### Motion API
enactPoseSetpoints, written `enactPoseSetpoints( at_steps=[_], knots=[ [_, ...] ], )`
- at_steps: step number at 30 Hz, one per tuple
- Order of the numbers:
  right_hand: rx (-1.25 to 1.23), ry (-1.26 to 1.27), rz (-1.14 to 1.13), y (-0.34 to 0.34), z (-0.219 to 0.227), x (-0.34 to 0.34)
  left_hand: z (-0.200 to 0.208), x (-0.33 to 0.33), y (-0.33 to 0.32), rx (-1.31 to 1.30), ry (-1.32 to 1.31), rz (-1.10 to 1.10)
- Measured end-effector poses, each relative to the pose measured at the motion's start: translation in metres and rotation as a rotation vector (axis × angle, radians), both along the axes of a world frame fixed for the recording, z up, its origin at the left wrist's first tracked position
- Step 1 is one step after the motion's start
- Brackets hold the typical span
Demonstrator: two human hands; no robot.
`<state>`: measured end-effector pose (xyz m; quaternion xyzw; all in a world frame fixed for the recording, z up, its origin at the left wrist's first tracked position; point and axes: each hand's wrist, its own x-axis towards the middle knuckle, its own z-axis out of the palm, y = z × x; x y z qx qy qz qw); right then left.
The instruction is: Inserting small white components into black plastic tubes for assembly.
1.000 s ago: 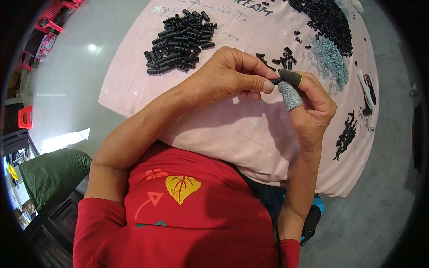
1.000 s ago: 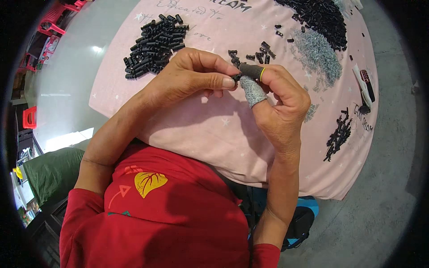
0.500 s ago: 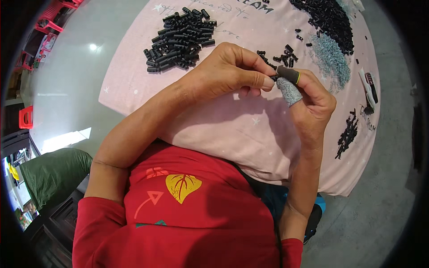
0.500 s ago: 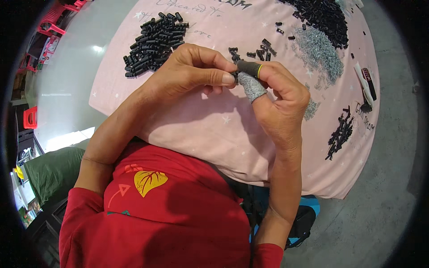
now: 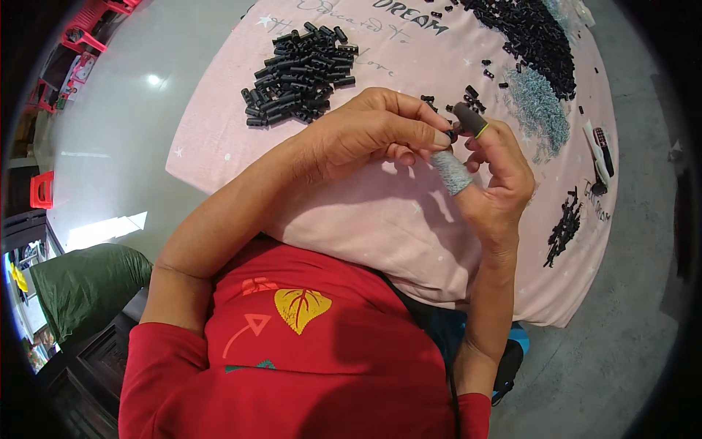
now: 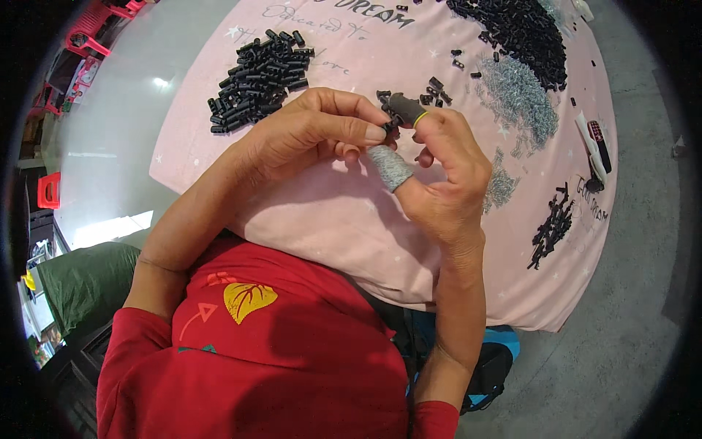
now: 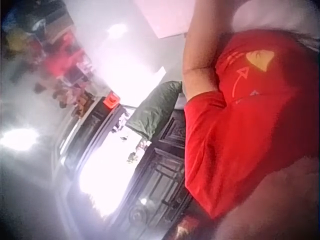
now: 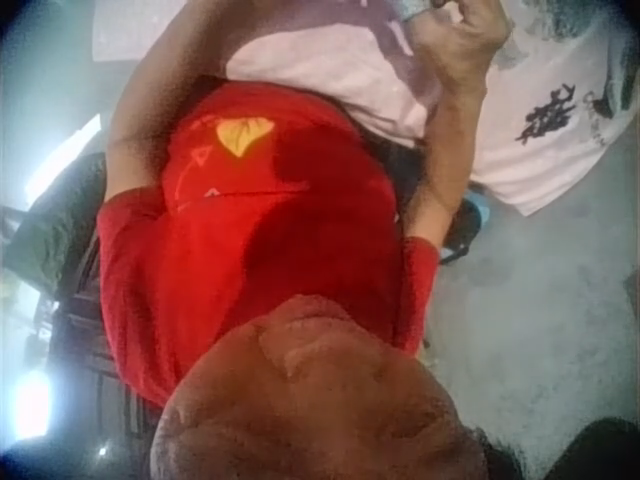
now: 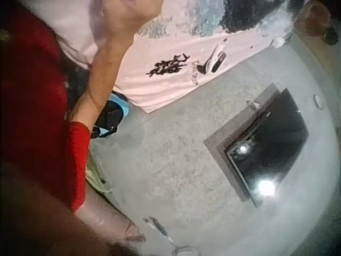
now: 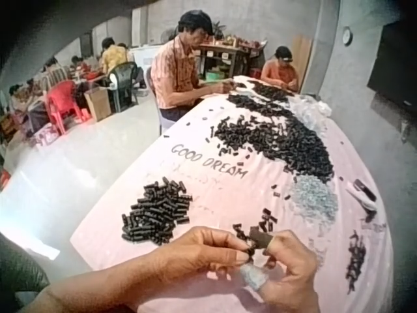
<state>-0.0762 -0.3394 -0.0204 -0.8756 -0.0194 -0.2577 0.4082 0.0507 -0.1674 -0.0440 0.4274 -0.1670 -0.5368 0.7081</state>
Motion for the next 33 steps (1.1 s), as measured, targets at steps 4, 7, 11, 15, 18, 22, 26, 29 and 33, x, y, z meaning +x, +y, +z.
enactPoseSetpoints(
  at_steps=[4,7,11,15,18,22,26,29,33],
  knots=[
    [-0.251,-0.081,-0.042,0.002,-0.002,0.003,0.000,-0.001,-0.003,0.030,-0.010,0.016],
    [-0.312,-0.107,-0.049,0.003,-0.001,0.004,0.001,-0.003,-0.003,-0.003,-0.017,0.017],
    [-0.314,-0.114,-0.018,0.002,0.000,0.004,0.003,-0.003,-0.002,0.014,-0.061,0.007],
    [-0.326,-0.128,-0.051,-0.002,-0.001,0.003,0.004,-0.008,-0.002,0.015,-0.031,0.016],
    [-0.368,-0.149,-0.045,-0.003,-0.003,0.003,0.002,-0.008,-0.002,0.007,-0.065,0.019],
    [-0.379,-0.140,-0.027,0.001,-0.003,0.005,-0.003,-0.007,0.000,0.011,-0.112,0.029],
    [-0.401,-0.130,-0.025,0.002,0.000,0.004,-0.003,-0.009,-0.002,0.010,-0.156,0.035],
    [-0.442,-0.181,-0.026,-0.001,-0.003,0.005,-0.002,-0.009,-0.001,0.025,-0.171,0.031],
    [-0.469,-0.199,0.006,0.000,-0.004,0.006,-0.005,-0.008,0.000,0.001,-0.208,0.013]
  ],
)
